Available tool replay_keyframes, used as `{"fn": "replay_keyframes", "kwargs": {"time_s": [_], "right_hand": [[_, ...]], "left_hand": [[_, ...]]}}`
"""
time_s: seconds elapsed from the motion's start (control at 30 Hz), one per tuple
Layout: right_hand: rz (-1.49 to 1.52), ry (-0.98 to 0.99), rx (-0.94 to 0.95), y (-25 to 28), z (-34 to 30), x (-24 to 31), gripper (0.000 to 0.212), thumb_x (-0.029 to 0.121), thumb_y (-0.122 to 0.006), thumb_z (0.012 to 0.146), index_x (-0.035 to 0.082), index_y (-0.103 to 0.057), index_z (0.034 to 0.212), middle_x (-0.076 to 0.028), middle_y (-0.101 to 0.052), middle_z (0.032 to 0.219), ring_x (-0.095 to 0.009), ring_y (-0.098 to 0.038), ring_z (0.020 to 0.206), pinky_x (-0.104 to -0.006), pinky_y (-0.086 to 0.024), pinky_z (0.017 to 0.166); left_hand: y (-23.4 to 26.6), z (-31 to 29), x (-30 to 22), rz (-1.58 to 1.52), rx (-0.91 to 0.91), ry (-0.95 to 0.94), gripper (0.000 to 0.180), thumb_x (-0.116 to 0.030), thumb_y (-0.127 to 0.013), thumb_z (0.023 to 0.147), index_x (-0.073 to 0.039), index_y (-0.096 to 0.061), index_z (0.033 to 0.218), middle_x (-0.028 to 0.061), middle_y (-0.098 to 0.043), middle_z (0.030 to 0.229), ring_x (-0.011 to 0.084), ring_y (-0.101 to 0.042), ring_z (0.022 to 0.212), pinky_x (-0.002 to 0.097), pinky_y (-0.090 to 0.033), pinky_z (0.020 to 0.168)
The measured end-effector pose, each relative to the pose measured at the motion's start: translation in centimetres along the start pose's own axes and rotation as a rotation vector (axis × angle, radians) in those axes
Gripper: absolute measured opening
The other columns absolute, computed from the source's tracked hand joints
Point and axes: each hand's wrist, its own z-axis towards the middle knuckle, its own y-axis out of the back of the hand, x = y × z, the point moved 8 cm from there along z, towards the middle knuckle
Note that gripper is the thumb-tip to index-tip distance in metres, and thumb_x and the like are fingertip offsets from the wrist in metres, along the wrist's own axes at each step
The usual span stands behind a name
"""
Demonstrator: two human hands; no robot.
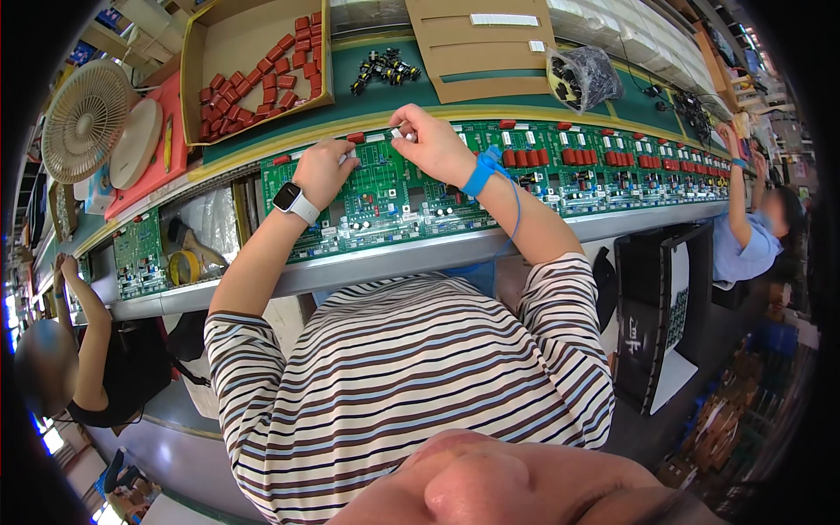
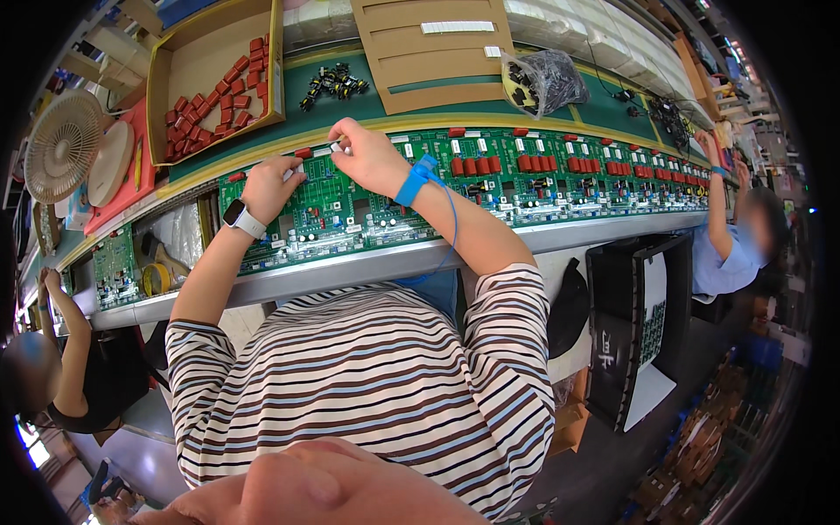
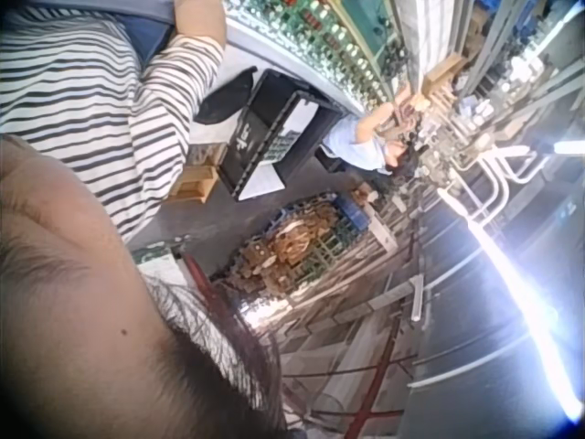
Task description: Assembling electronic components onto printed circuit boards.
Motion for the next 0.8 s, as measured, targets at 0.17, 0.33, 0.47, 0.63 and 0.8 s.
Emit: {"fn": "replay_keyframes", "kwargs": {"time_s": [0.17,0.33,0.47,0.63,0.8], "right_hand": [[0.057,-0.08,0.043,-0.5,0.5,-1.3,0.02,0.007,-0.057,0.082,0.003,-0.051,0.101,-0.003,-0.057,0.078,-0.01,-0.054,0.068,-0.0247,-0.044,0.059],[0.083,-0.141,0.087,-1.1,0.6,-2.1,0.02,0.007,-0.056,0.082,0.002,-0.054,0.102,-0.005,-0.059,0.079,-0.012,-0.056,0.066,-0.0268,-0.046,0.061],[-0.206,0.102,0.01,-1.0,0.9,-1.7,0.021,0.01,-0.057,0.081,0.001,-0.058,0.1,-0.012,-0.063,0.083,-0.023,-0.061,0.07,-0.0323,-0.049,0.066],[-0.392,0.056,-0.019,-0.9,0.5,-0.3,0.021,0.012,-0.058,0.078,0.002,-0.058,0.097,-0.016,-0.063,0.084,-0.032,-0.061,0.078,-0.0375,-0.048,0.07],[-0.483,0.136,-0.065,-1.1,0.5,0.1,0.015,0.014,-0.06,0.078,0.002,-0.056,0.087,-0.015,-0.063,0.083,-0.032,-0.061,0.077,-0.0395,-0.048,0.067]], "left_hand": [[-0.3,0.1,0.0,0.047,0.004,-0.012,0.024,-0.014,-0.065,0.074,-0.001,-0.063,0.095,0.0157,-0.062,0.087,0.0313,-0.06,0.081,0.0365,-0.047,0.073],[-0.4,0.1,-0.4,0.098,0.023,-0.028,0.024,-0.015,-0.063,0.076,-0.002,-0.062,0.097,0.0148,-0.061,0.085,0.0313,-0.059,0.079,0.038,-0.047,0.07],[-1.0,0.3,-1.0,0.215,0.103,-0.081,0.024,-0.015,-0.059,0.079,-0.004,-0.061,0.101,0.0145,-0.059,0.085,0.031,-0.059,0.077,0.0381,-0.049,0.068],[-1.1,0.1,-1.0,0.253,0.155,-0.077,0.024,-0.015,-0.058,0.08,-0.005,-0.06,0.102,0.0144,-0.06,0.085,0.031,-0.06,0.076,0.0375,-0.05,0.068],[-0.1,0.3,-0.9,0.116,0.056,-0.054,0.019,-0.014,-0.059,0.079,-0.003,-0.06,0.095,0.0152,-0.062,0.081,0.0316,-0.06,0.076,0.0385,-0.049,0.067]]}}
